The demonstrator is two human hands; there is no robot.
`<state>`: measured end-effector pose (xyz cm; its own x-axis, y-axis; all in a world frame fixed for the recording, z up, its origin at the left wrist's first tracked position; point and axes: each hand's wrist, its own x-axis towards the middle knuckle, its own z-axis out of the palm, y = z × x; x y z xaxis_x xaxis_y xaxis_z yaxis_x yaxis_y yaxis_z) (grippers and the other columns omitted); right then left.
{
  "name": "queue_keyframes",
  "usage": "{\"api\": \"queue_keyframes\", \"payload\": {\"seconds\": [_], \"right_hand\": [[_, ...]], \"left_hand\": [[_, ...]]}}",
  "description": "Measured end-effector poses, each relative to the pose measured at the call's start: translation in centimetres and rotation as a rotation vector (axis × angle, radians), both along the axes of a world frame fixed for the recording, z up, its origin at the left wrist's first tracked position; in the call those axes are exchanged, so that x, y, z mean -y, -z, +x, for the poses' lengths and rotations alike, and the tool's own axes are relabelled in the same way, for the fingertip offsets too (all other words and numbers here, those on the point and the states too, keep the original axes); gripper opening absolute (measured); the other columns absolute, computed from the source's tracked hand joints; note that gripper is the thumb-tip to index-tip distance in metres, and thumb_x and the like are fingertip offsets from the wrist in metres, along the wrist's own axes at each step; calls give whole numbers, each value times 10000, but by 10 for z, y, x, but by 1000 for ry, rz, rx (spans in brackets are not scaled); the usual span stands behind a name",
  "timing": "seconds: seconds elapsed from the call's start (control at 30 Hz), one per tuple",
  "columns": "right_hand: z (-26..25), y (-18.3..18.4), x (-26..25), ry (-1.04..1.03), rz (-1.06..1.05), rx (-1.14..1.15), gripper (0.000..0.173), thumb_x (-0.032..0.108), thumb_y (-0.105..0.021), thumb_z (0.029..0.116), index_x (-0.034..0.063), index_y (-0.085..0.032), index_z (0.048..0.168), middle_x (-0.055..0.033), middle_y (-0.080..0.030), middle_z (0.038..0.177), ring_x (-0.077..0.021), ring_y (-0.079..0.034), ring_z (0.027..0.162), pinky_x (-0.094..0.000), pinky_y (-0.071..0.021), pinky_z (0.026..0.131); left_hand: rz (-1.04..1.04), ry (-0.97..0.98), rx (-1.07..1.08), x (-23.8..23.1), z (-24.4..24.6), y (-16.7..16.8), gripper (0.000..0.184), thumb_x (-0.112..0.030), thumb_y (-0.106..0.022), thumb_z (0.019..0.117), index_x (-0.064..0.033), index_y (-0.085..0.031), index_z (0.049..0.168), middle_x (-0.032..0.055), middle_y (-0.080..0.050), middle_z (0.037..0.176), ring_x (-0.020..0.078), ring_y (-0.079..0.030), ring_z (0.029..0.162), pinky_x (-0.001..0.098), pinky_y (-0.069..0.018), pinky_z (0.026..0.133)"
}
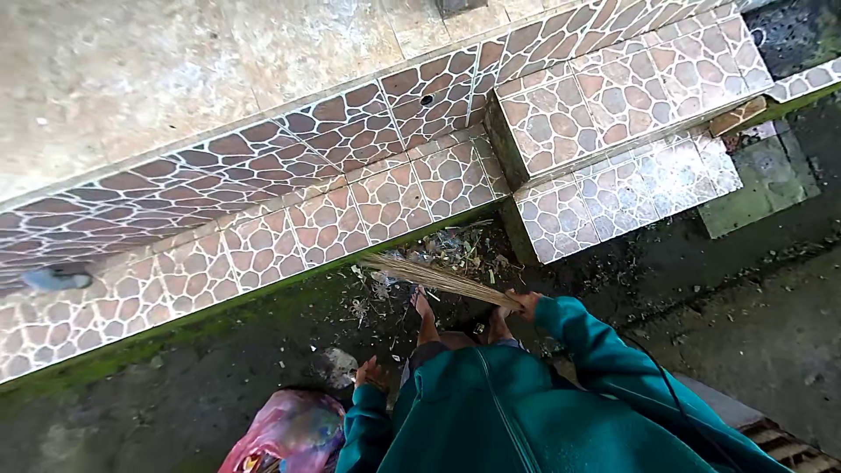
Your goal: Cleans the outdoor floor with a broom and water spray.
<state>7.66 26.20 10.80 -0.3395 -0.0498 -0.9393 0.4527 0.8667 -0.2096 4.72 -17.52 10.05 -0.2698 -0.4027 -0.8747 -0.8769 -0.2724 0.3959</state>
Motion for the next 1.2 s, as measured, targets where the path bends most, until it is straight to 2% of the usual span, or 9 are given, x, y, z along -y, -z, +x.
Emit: {"api": "queue_keyframes", "payload": {"seconds": [0.13,0.27,0.33,0.43,0.57,0.7,0.83,1.03,1.2], "right_hand": [[3,-31,-16,260,61,-108,833,218,-699,954,182,-239,1647,-278,-603,1387,-473,-591,1269,-636,-423,1096],[-26,6,5,764,145,-206,869,160,-722,925,102,-228,1638,-287,-558,1431,-438,-575,1300,-574,-448,1102],[-56,30,21,1015,114,-217,748,94,-727,906,68,-370,1564,-278,-575,1381,-410,-622,1201,-571,-530,981],[-88,35,26,792,34,-80,731,78,-700,934,42,-343,1571,-290,-522,1446,-417,-594,1263,-553,-515,1024],[-53,-7,3,571,58,-132,849,124,-743,902,73,-287,1616,-280,-552,1438,-422,-577,1299,-575,-456,1094],[1,-24,-32,724,168,-253,881,122,-757,871,78,-293,1618,-297,-603,1366,-457,-610,1237,-605,-462,1068],[-50,2,-38,1002,134,-225,760,59,-725,899,61,-363,1568,-290,-585,1345,-419,-649,1123,-568,-549,923],[-69,1,-18,597,53,-109,838,103,-726,912,98,-278,1620,-284,-558,1419,-428,-616,1235,-579,-505,1028],[-8,-41,-47,660,149,-212,865,112,-757,875,96,-309,1616,-289,-604,1369,-451,-624,1217,-605,-476,1050]], "left_hand": [[25,-102,-26,8,6,-2,478,-292,-226,1104,12,-424,1416,173,-543,1279,197,-554,1008,400,-456,890],[16,-137,-24,30,21,-2,487,-295,-250,1105,16,-413,1443,208,-520,1381,233,-560,1121,432,-455,943],[8,-120,-22,40,26,1,477,-301,-257,1104,3,-414,1436,193,-532,1345,219,-567,1080,423,-469,917],[-6,-174,-27,51,32,3,451,-287,-262,1094,-3,-422,1405,149,-543,1231,193,-559,989,411,-470,870],[-16,-202,-49,55,30,4,440,-304,-262,1083,-20,-439,1369,104,-539,1124,176,-545,911,405,-469,826],[-2,-201,-40,46,31,12,440,-286,-271,1084,-9,-423,1391,129,-529,1201,198,-545,977,431,-462,869],[11,-113,6,36,27,17,467,-297,-266,1094,-2,-427,1418,169,-527,1315,228,-559,1062,443,-461,911],[11,-94,-18,19,6,-1,418,-276,-305,1091,-8,-447,1378,125,-547,1193,187,-553,966,417,-464,876],[45,-109,-27,12,5,0,440,-280,-302,1093,-5,-415,1418,159,-524,1300,200,-552,1039,412,-462,901]]}}
